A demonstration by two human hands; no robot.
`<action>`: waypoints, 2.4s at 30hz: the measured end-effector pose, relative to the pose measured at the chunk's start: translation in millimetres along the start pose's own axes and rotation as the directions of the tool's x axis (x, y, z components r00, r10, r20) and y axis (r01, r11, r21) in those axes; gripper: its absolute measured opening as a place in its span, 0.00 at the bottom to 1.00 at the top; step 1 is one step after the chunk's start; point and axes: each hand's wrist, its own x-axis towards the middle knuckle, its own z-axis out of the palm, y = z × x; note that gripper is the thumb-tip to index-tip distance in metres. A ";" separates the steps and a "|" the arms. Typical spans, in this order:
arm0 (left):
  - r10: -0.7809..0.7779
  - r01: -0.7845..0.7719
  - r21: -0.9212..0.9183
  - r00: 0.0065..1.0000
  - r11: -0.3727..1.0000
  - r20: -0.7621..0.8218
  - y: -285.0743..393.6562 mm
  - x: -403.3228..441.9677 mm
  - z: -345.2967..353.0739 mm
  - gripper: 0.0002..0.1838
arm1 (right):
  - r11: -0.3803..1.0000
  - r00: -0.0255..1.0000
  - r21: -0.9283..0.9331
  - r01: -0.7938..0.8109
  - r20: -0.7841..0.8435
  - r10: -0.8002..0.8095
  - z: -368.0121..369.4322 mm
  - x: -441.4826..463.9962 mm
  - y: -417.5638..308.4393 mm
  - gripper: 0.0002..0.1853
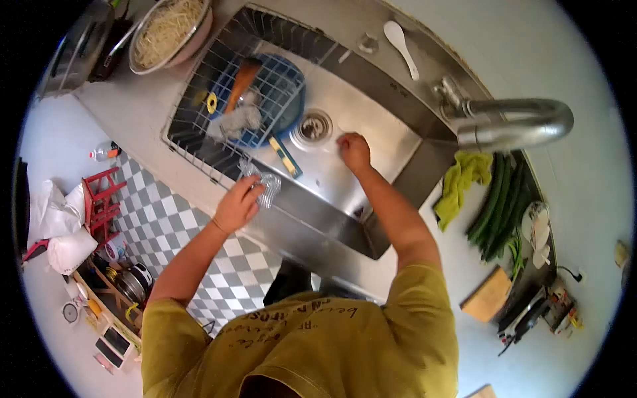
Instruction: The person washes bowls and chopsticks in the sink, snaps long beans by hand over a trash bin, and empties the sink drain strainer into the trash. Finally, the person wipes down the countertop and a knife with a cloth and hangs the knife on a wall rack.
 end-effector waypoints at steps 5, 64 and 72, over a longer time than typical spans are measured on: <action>0.023 -0.022 0.055 1.000 0.998 -0.017 0.6 4.7 -2.2 0.25 | 0.844 0.209 -0.300 0.445 0.951 0.228 -1.0 -107.9 33.1 0.10; 0.002 0.003 0.107 0.999 0.994 -0.040 1.8 1.8 -1.5 0.24 | 0.999 0.995 0.049 0.011 -0.103 -0.006 14.8 44.4 -64.6 0.10; -0.022 0.025 0.077 0.999 0.997 -0.037 -0.8 0.0 1.6 0.25 | 0.864 0.900 -0.357 0.356 -0.119 -0.420 23.0 42.4 -72.4 0.24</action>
